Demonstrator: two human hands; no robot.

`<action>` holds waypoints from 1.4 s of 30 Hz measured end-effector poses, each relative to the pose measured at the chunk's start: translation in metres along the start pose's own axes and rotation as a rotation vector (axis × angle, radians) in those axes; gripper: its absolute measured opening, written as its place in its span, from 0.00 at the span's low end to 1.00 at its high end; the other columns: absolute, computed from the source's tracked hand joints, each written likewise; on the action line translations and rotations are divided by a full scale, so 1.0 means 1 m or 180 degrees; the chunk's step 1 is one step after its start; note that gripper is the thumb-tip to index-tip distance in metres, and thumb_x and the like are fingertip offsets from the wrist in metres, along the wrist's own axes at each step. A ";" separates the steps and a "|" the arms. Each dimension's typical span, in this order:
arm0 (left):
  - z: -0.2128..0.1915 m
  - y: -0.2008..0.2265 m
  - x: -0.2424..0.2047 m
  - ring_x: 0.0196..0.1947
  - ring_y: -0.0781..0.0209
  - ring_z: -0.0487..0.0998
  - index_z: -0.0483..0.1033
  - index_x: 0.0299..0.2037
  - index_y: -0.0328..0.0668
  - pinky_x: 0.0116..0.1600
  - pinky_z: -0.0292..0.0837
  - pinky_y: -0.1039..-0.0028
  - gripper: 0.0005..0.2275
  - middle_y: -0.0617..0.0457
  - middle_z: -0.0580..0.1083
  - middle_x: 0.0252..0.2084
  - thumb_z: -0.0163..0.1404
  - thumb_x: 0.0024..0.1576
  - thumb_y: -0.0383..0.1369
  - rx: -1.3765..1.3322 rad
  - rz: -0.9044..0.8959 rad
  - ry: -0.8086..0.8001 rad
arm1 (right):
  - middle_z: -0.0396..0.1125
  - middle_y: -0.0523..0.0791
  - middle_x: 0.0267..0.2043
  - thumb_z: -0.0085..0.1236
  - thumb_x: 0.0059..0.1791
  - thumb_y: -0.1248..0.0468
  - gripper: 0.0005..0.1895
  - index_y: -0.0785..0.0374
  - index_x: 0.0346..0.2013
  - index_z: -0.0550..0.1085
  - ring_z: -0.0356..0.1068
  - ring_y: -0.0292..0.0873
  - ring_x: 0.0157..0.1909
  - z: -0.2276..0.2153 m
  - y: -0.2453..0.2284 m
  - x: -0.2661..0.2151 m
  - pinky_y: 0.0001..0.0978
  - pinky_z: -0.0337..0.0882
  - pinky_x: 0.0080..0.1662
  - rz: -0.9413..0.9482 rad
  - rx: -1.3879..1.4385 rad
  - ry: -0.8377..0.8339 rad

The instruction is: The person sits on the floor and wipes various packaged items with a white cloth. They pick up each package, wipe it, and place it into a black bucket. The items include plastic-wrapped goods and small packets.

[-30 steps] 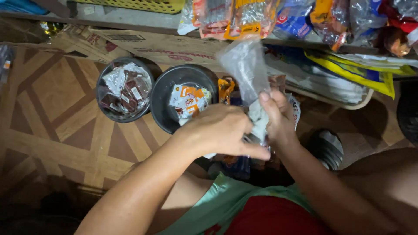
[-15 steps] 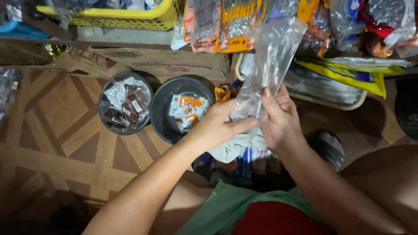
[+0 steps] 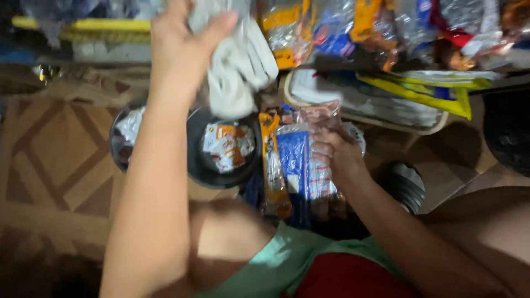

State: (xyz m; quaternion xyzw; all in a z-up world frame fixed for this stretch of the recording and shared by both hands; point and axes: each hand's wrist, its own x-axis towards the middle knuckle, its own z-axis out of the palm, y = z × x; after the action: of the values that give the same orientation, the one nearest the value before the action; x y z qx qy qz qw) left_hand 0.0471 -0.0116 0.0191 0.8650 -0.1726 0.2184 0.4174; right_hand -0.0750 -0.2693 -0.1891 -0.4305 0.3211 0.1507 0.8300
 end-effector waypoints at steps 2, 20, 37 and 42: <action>0.002 -0.031 -0.007 0.34 0.61 0.79 0.76 0.46 0.29 0.41 0.77 0.75 0.15 0.47 0.79 0.41 0.64 0.55 0.33 -0.0407 -0.0549 0.0128 | 0.70 0.51 0.50 0.53 0.47 0.64 0.21 0.65 0.55 0.72 0.69 0.48 0.49 0.007 0.008 -0.013 0.39 0.71 0.45 0.0127 -0.0651 0.0094; -0.066 -0.001 -0.098 0.57 0.36 0.76 0.83 0.50 0.56 0.62 0.70 0.49 0.17 0.41 0.80 0.50 0.57 0.52 0.47 0.1670 -0.2107 -0.3030 | 0.78 0.50 0.41 0.57 0.38 0.25 0.39 0.47 0.48 0.79 0.77 0.55 0.52 -0.022 0.162 0.040 0.46 0.75 0.52 -0.0195 -0.5018 -0.0482; -0.002 0.002 -0.120 0.56 0.39 0.76 0.80 0.50 0.60 0.60 0.71 0.50 0.17 0.47 0.80 0.51 0.57 0.52 0.47 0.0425 -0.1547 -0.2496 | 0.67 0.40 0.22 0.64 0.44 0.60 0.08 0.61 0.27 0.75 0.70 0.40 0.29 -0.028 0.137 0.039 0.32 0.70 0.41 0.1054 -0.0174 0.0078; 0.078 -0.005 -0.184 0.51 0.35 0.80 0.76 0.54 0.48 0.55 0.77 0.48 0.21 0.36 0.78 0.49 0.57 0.54 0.49 0.0505 -0.1352 -0.2953 | 0.76 0.46 0.40 0.54 0.47 0.28 0.38 0.60 0.47 0.79 0.75 0.51 0.44 -0.079 0.192 0.121 0.55 0.75 0.52 0.1374 -0.0151 -0.0468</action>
State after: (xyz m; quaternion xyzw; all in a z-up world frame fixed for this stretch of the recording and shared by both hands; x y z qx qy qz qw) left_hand -0.0873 -0.0495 -0.1235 0.9159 -0.1430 -0.2653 0.2652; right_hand -0.1172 -0.2243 -0.4210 -0.3590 0.3408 0.3632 0.7893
